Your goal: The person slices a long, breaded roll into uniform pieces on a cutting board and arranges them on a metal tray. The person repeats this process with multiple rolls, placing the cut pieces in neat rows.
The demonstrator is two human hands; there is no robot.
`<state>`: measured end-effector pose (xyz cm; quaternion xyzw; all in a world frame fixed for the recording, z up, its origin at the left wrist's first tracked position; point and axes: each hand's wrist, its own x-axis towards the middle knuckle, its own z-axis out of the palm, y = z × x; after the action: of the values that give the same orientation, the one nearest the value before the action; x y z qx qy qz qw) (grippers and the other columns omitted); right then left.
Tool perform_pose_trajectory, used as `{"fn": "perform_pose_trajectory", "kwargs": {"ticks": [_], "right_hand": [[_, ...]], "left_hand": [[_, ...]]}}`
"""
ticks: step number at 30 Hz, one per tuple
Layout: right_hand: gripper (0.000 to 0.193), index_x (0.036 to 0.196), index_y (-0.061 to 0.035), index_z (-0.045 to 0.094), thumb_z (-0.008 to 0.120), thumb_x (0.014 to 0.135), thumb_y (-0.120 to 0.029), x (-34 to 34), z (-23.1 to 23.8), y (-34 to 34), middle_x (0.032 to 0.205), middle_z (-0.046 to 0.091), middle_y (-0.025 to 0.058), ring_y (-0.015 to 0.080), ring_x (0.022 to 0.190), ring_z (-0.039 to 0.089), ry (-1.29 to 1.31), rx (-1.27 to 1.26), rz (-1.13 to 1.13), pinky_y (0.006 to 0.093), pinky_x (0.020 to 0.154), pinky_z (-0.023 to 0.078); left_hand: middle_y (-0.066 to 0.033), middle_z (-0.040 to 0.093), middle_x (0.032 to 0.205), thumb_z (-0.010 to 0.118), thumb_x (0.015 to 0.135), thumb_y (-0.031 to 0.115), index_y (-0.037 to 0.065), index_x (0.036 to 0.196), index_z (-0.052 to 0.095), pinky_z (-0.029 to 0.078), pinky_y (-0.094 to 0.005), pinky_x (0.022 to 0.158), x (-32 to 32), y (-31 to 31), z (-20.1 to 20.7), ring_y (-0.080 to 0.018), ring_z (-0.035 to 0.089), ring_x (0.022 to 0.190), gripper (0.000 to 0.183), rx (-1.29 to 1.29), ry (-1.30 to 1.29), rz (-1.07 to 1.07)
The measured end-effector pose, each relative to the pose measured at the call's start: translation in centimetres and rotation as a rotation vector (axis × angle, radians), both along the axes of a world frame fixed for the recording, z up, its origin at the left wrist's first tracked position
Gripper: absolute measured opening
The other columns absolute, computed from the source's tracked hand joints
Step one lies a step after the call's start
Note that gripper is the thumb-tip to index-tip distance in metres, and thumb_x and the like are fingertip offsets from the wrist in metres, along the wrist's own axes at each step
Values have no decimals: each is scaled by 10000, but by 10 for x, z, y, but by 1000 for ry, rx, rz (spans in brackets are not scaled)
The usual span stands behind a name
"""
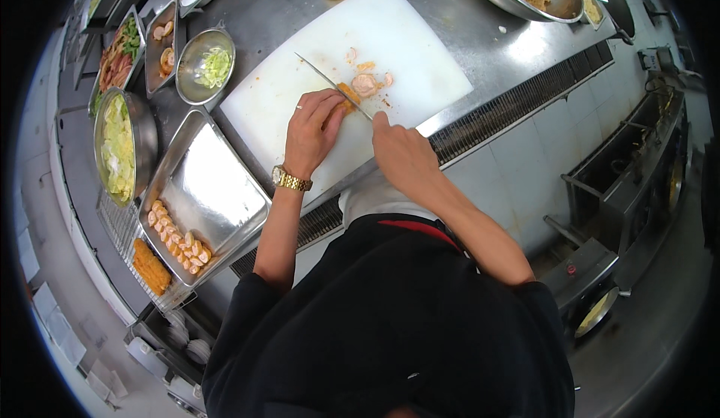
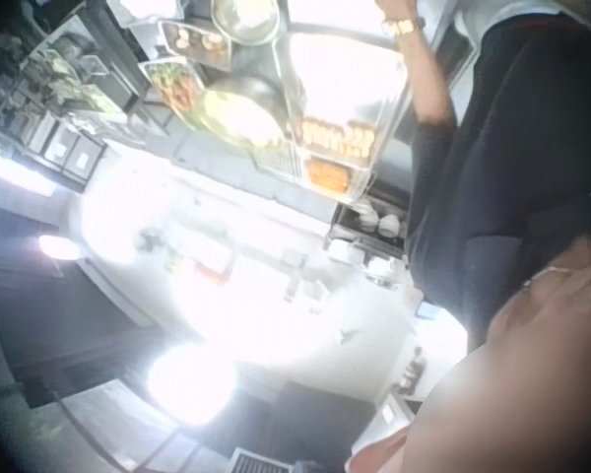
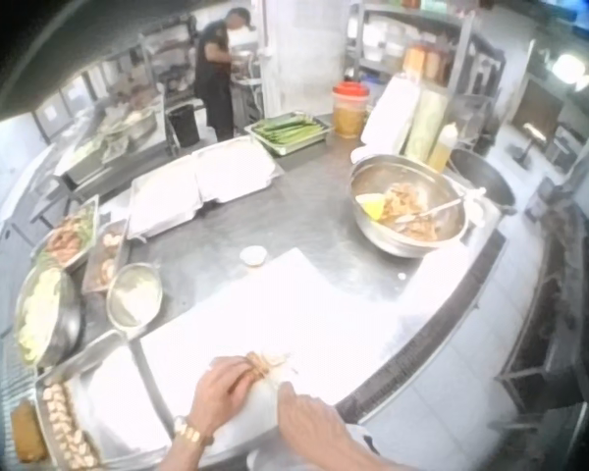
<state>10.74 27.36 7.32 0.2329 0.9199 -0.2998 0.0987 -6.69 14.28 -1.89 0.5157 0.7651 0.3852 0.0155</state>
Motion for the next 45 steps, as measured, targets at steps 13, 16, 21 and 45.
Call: {"fn": "perform_pose_trajectory", "kwargs": {"ticks": [13,16,21,45], "right_hand": [[87,1086,43,532,523,1034,-26,-13,-80,-8,845,743,343,544,819,767,31,-39,-57,617,737,618],[80,1081,36,529,524,1039,-31,-8,-60,-3,850,743,333,531,820,772,42,-19,-47,601,736,623],[78,1073,35,523,530,1041,-35,8,-14,-4,834,736,319,522,814,772,-19,-5,-49,588,732,623],[66,1060,34,542,533,1028,-23,16,-7,-7,828,743,320,522,819,769,-126,-45,23,607,717,615]], "left_hand": [[-102,808,1225,864,928,41,47,1189,818,623,-393,962,0,-4,3,-288,749,1134,265,-14,-51,36],[-103,808,1215,864,930,39,38,1172,828,628,-386,947,-4,-4,7,-279,751,1126,245,-28,-56,37],[-110,803,1173,863,917,31,21,1115,831,632,-385,917,-5,-11,6,-282,751,1072,201,-38,-60,56],[-85,819,1165,868,913,23,43,1107,840,638,-370,914,-5,-16,-2,-262,765,1061,197,15,-77,53]]}}
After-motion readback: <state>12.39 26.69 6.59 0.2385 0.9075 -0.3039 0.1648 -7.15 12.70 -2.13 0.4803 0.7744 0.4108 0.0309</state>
